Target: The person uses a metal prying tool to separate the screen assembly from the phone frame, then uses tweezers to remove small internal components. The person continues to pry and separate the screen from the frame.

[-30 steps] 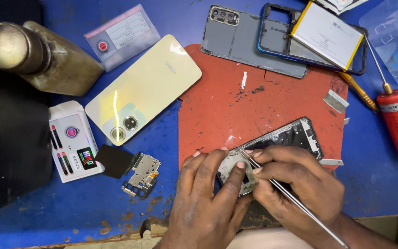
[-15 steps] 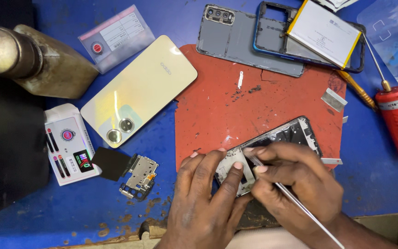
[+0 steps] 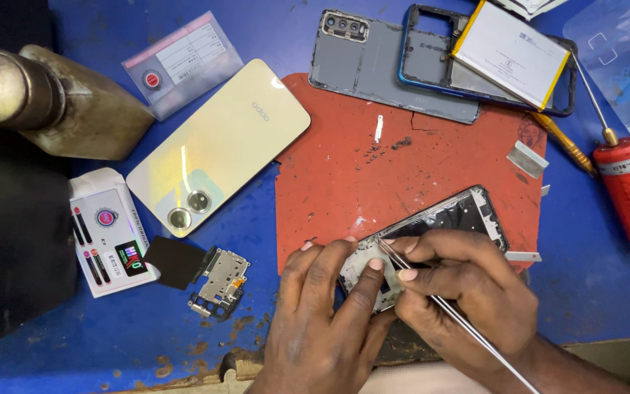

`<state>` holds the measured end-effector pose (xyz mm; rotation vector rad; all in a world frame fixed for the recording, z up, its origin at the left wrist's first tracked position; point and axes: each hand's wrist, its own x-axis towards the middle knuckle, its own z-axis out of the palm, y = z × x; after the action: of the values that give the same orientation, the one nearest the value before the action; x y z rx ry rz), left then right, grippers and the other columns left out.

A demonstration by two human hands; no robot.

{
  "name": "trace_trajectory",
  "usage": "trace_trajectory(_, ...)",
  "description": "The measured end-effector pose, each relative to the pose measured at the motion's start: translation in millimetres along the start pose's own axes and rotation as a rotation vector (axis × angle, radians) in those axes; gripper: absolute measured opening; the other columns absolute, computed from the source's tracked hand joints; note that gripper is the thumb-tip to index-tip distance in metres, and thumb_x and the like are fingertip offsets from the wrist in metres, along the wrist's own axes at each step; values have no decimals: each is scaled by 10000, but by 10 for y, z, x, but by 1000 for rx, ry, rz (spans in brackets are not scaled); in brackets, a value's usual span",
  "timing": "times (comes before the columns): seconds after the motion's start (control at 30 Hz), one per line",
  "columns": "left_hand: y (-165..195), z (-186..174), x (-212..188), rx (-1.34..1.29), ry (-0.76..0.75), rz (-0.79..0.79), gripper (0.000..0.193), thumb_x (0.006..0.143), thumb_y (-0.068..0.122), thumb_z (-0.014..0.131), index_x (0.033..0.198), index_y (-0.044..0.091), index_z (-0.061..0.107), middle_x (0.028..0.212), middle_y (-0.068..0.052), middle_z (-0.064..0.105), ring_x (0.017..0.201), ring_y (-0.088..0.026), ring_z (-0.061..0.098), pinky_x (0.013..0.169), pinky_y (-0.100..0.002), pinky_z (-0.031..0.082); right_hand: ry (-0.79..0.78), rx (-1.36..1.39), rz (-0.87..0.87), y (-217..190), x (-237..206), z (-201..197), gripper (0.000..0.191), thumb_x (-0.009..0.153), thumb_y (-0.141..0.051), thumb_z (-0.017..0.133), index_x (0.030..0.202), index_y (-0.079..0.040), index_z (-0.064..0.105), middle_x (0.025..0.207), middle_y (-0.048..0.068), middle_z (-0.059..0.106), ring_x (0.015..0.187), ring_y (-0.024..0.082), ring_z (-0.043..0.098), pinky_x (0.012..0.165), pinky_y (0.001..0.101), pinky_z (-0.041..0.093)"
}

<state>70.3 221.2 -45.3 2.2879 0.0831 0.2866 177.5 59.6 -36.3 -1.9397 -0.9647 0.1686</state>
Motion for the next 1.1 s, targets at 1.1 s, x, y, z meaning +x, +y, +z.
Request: trace_trajectory(1.1,195,219,7,118,-7,-6,558,755,333,861,1184,29,674,1322,-248,513,1209,-442,482,1038,-654,398,414,203,186,385,-171,-849,227,1048,4,674,1147,-35,474,1018,125,634,1011,170,712,943,320,638)
